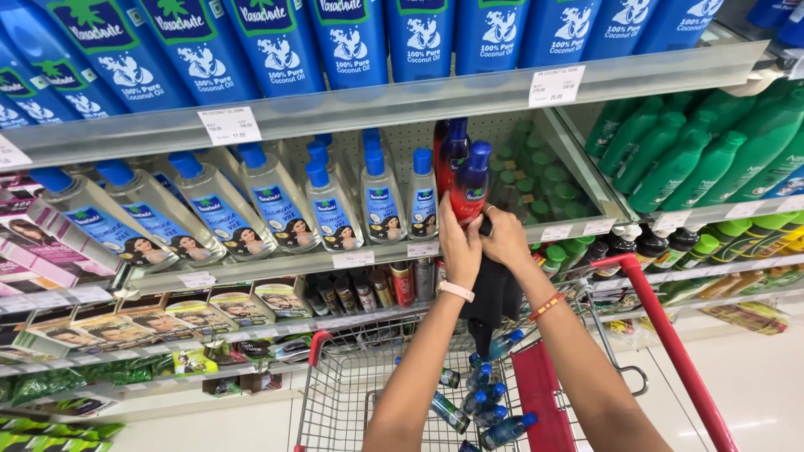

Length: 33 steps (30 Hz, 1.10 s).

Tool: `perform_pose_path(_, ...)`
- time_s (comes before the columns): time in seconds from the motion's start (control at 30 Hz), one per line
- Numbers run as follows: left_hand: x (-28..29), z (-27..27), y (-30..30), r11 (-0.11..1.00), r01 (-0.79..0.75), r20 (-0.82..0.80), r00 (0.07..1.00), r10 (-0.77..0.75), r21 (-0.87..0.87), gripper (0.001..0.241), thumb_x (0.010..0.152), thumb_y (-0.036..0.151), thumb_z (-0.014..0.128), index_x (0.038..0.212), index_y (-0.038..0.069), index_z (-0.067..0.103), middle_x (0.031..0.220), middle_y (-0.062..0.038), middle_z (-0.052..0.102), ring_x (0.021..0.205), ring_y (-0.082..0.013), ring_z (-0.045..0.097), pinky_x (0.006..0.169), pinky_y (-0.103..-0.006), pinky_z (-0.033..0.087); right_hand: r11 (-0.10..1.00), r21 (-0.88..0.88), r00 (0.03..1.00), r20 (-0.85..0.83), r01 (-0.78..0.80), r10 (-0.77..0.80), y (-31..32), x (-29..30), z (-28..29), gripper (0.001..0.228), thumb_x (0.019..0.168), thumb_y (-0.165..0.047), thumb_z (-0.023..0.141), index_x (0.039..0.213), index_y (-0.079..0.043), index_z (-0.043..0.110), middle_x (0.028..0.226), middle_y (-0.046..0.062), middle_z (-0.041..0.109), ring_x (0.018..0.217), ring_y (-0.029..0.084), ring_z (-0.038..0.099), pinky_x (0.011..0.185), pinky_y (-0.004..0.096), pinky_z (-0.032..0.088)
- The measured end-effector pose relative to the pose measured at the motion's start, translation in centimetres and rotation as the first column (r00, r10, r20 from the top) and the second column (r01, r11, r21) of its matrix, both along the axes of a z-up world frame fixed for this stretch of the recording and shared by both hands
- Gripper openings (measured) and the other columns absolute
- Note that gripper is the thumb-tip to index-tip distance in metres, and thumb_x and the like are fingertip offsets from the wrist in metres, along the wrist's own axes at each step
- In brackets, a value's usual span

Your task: The recorder is selecting and placing various hair care products into a shopping cart in a convenience store.

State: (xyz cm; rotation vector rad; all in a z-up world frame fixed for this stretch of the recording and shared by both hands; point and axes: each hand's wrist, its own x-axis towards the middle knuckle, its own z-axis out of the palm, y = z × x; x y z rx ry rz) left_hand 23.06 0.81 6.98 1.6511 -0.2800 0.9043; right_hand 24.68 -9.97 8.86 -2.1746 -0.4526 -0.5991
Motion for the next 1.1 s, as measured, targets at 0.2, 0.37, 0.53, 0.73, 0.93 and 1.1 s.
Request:
perform_pose_path(0.2,0.0,-1.0,0.0,0.999,-0.046,-0.019,0.999,0.046,0.001,0.070,0.102,0.018,0.062,0.157,-0.007,0.027,0.155,-0.035,0.040,0.145,-0.0499,0.042,0.118,-0.0488,0.038,0.979,-0.142,0.984,-0.072,0.148,-0.160,0.0,0.5,-0.7,0.054,0.076,-0.027,0.076,0.127,-0.010,0.067,0.104,0.025,0.072,0.101,0.045,0.067,0.084,0.053,0.054)
perform_pose_path(0.37,-0.6,-1.3,-0.3,0.999,-0.045,0.017,0.999,0.045,0.017,0.062,0.102,0.007,0.055,0.157,-0.009,0.029,0.160,-0.036,0.035,0.150,-0.0486,0.037,0.121,-0.0478,0.036,0.978,-0.165,0.981,-0.123,0.129,-0.150,-0.1,0.6,-0.6,0.051,0.076,-0.029,0.076,0.124,-0.014,0.069,0.102,0.023,0.073,0.099,0.044,0.067,0.084,0.054,0.054)
perform_pose_path(0.53,-2.0,-1.3,-0.4,0.999,-0.036,0.057,0.998,0.034,0.032,0.057,0.103,0.001,0.049,0.156,-0.009,0.031,0.163,-0.033,0.033,0.153,-0.0468,0.033,0.124,-0.0476,0.033,0.969,-0.192,0.978,-0.112,0.152,-0.176,-0.3,1.2,-1.4,0.056,0.073,-0.027,0.076,0.127,-0.015,0.068,0.104,0.022,0.073,0.099,0.045,0.068,0.086,0.054,0.054)
perform_pose_path(0.73,-2.8,-1.9,-0.5,1.000,0.010,0.048,0.999,-0.011,0.013,0.052,0.103,-0.004,0.045,0.154,-0.008,0.036,0.165,-0.031,0.030,0.153,-0.0456,0.032,0.122,-0.0463,0.034,0.967,-0.202,0.970,-0.149,0.158,-0.190,-0.2,1.5,-1.4,0.062,0.070,-0.029,0.079,0.130,-0.018,0.067,0.106,0.022,0.074,0.100,0.044,0.068,0.087,0.053,0.055)
perform_pose_path(0.93,-2.3,-2.4,-0.7,0.999,0.002,0.088,0.996,-0.005,0.040,0.056,0.099,-0.008,0.045,0.155,-0.008,0.036,0.165,-0.031,0.027,0.154,-0.0473,0.029,0.123,-0.0488,0.031,0.957,-0.227,0.962,-0.165,0.178,-0.218,-0.2,2.1,-1.5,0.062,0.070,-0.033,0.081,0.129,-0.021,0.067,0.105,0.021,0.074,0.100,0.043,0.069,0.086,0.053,0.055)
perform_pose_path(1.1,-2.5,-2.4,-0.6,0.999,-0.002,0.069,0.998,-0.001,0.052,0.060,0.096,-0.011,0.043,0.155,-0.007,0.036,0.166,-0.031,0.028,0.154,-0.0469,0.029,0.123,-0.0488,0.031,0.945,-0.275,0.943,-0.228,0.176,-0.243,-0.3,2.3,-1.9,0.063,0.072,-0.035,0.080,0.132,-0.023,0.066,0.105,0.020,0.074,0.101,0.042,0.070,0.088,0.052,0.056)
